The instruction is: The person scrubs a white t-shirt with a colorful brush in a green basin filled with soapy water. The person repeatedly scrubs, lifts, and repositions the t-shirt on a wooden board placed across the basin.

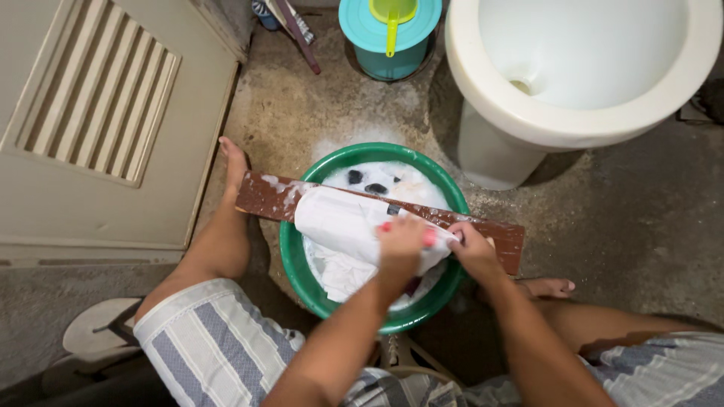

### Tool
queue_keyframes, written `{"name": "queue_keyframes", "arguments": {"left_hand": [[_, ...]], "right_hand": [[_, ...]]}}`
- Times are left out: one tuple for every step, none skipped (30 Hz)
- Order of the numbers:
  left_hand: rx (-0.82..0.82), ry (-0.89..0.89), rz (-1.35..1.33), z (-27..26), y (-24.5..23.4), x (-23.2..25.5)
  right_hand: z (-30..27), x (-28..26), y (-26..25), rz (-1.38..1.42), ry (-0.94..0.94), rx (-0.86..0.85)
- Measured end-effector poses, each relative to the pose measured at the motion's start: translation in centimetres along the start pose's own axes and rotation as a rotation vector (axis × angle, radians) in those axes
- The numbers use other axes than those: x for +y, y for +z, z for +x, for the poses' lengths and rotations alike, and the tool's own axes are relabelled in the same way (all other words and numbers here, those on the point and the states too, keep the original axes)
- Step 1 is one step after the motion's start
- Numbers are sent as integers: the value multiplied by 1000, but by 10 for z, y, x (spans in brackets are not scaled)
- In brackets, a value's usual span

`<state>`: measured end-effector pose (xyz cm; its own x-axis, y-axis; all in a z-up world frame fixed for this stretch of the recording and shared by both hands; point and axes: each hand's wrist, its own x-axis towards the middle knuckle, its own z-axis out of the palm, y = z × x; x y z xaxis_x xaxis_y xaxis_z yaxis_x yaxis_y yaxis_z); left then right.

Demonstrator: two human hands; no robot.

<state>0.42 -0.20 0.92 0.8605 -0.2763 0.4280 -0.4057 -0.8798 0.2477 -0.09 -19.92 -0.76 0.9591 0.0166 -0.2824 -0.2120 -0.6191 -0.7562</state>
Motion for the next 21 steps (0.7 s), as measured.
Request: {"name": "queue_keyframes", "arguments": {"left_hand": [[92, 25, -145, 2, -7, -26], [-48, -118, -43, 7, -12, -48], [-188, -259, 61, 14, -18, -72], [-296, -315, 218, 14, -31, -94], [-291, -340, 298, 17, -46, -115], [-281, -363, 380, 22, -56, -127], [-303, -382, 419, 25, -58, -129], [-326, -404, 457, 25, -59, -131], [-350, -425, 495, 23, -57, -132], [-266, -360, 298, 21, -44, -123], [-180, -293, 102, 19, -30, -112], [-148, -240, 29, 18, -13, -91], [-115, -186, -44, 21, 6, -61], [-289, -154, 148, 26, 20, -30], [-267, -120, 166, 25, 26, 0], [-238, -84, 187, 28, 29, 27], [-209, -48, 208, 31, 30, 39], [-228, -49, 217, 31, 29, 36], [-248, -51, 225, 31, 30, 25], [-265, -48, 237, 31, 31, 8], [-271, -98, 212, 34, 31, -20]], "right_hand": [[-1, 0, -2, 107, 45, 8], [-4, 1, -5, 213, 95, 17], [-4, 0, -6, 209, 83, 19], [-4, 0, -6, 206, 71, 16], [-4, 0, -7, 203, 59, 14], [-3, 1, -7, 211, 48, 24], [-2, 1, -5, 219, 36, 34], [-2, 2, -4, 224, 26, 41], [-2, 4, -3, 197, 51, 53], [0, 5, -1, 170, 70, 63], [2, 6, 1, 143, 90, 72], [3, 9, 2, 143, 69, 75], [5, 11, 4, 143, 49, 77], [6, 14, 6, 141, 29, 79], [4, 17, 8, 111, 37, 86], [5, 18, 8, 82, 40, 97], [5, 19, 9, 52, 42, 108], [5, 19, 9, 65, 36, 108], [5, 20, 9, 77, 30, 108], [6, 18, 10, 94, 22, 111], [8, 17, 11, 116, 20, 118]]}}
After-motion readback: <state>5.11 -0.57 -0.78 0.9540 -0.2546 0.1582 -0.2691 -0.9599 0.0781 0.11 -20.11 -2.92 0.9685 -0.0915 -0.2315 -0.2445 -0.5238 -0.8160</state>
